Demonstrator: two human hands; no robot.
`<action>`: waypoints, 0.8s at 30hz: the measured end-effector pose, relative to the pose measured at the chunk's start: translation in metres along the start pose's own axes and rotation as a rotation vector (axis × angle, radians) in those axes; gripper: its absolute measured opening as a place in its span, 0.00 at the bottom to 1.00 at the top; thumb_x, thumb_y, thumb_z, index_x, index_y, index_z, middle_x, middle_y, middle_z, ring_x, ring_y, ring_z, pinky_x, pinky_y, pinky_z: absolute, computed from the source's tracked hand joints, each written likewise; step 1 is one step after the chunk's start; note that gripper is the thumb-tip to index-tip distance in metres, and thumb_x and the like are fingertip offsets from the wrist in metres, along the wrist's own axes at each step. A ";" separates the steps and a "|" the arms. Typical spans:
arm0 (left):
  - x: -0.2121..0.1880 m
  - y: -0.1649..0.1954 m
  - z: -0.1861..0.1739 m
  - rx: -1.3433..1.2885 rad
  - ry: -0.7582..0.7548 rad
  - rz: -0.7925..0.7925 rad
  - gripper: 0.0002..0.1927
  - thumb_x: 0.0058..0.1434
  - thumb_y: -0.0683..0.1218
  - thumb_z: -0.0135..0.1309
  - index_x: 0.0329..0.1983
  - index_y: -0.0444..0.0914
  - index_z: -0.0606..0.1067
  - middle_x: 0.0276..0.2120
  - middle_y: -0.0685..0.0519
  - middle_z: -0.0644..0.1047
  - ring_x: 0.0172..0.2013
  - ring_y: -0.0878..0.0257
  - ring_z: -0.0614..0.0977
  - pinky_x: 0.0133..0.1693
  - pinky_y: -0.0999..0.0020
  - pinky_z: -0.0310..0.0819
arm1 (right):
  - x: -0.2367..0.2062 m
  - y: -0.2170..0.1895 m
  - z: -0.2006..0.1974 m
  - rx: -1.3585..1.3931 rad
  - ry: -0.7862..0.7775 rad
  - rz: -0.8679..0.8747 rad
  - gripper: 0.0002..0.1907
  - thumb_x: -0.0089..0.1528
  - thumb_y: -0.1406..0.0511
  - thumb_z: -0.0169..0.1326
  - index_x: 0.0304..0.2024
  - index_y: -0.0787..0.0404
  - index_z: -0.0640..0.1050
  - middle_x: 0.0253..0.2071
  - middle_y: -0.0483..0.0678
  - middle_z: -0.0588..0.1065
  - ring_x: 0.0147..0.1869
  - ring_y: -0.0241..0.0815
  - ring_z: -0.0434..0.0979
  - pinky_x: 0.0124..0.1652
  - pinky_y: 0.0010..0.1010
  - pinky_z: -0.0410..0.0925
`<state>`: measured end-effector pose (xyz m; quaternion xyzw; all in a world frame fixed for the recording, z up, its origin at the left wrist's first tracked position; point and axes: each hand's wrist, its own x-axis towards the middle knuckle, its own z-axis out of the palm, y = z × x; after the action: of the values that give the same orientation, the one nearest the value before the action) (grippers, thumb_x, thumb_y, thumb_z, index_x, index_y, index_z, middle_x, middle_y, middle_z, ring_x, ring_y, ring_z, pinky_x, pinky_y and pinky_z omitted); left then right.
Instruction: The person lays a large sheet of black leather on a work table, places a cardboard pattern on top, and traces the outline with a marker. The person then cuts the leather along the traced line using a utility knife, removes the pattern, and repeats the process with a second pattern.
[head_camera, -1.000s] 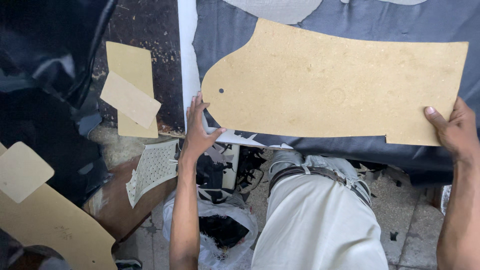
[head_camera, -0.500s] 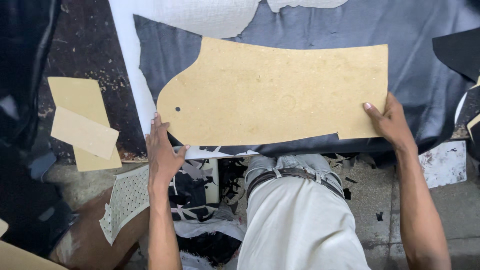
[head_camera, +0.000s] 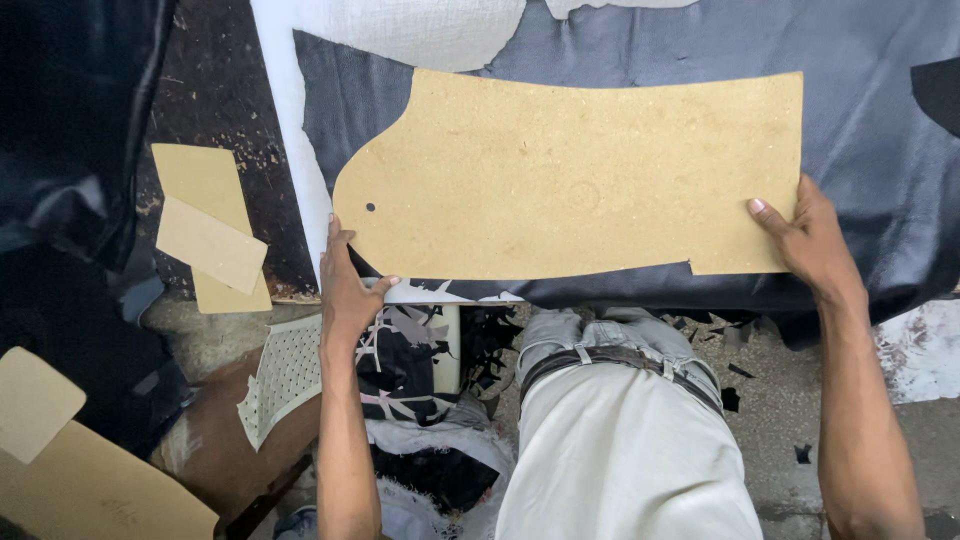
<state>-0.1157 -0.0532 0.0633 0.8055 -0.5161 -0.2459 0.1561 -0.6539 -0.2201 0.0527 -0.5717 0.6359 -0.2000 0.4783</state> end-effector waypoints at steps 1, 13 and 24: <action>-0.001 0.000 0.002 -0.006 -0.006 0.003 0.47 0.46 0.43 0.72 0.66 0.31 0.60 0.76 0.35 0.51 0.74 0.43 0.54 0.71 0.43 0.46 | 0.000 0.001 -0.002 -0.015 -0.001 0.042 0.25 0.69 0.64 0.54 0.67 0.66 0.70 0.52 0.59 0.78 0.48 0.45 0.80 0.50 0.37 0.72; -0.012 0.012 0.012 0.030 -0.018 -0.002 0.55 0.47 0.43 0.72 0.74 0.34 0.54 0.76 0.37 0.50 0.75 0.47 0.52 0.71 0.44 0.45 | -0.005 0.018 -0.015 -0.106 -0.015 0.044 0.25 0.71 0.64 0.55 0.68 0.68 0.67 0.53 0.64 0.76 0.50 0.50 0.80 0.52 0.40 0.72; -0.015 -0.003 0.002 0.031 -0.031 -0.017 0.45 0.55 0.35 0.62 0.76 0.41 0.58 0.78 0.46 0.52 0.76 0.52 0.54 0.70 0.45 0.50 | -0.008 0.042 -0.008 -0.017 -0.025 -0.059 0.25 0.73 0.66 0.55 0.68 0.72 0.65 0.58 0.63 0.75 0.55 0.47 0.78 0.53 0.38 0.71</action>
<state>-0.1201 -0.0384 0.0635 0.8083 -0.5154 -0.2514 0.1335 -0.6842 -0.2044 0.0256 -0.5969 0.6142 -0.2014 0.4752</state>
